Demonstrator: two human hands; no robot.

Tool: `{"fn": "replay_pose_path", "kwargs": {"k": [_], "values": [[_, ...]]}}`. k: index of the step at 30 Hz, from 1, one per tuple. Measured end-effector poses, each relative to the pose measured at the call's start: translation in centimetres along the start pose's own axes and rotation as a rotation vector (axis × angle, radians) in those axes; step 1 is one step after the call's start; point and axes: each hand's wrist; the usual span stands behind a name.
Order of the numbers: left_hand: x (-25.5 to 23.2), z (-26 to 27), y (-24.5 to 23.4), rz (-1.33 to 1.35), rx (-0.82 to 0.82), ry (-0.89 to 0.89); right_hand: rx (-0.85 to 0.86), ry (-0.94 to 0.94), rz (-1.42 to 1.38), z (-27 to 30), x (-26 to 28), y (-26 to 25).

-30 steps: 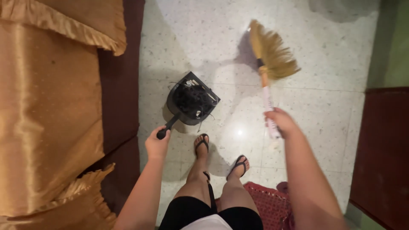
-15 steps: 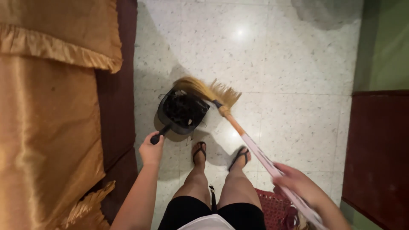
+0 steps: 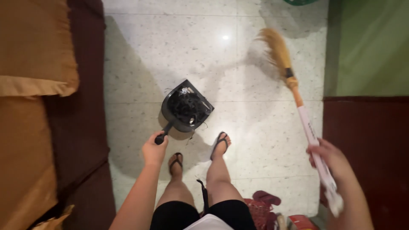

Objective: Sweeping dust and debris from the floor into a dustpan using a broom.

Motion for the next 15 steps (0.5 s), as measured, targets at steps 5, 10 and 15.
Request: {"fn": "replay_pose_path", "kwargs": {"k": [5,10,15], "values": [[-6.6,1.5,6.9,0.000,0.081,-0.007,0.008,-0.023,-0.080,-18.0,-5.6,-7.2],[-9.6,1.9,13.4,-0.029,0.138,0.086,0.051,0.145,-0.237,-30.1,-10.0,-7.8],[-10.7,2.2,17.4,-0.100,0.162,0.159,0.190,0.078,-0.188,-30.7,-11.5,-2.8]]}}
Point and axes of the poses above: each hand's wrist, its own z-axis away from the middle knuckle, its own y-axis out of the palm, x = y × z, and after that the axes turned 7 degrees about z, right-handed
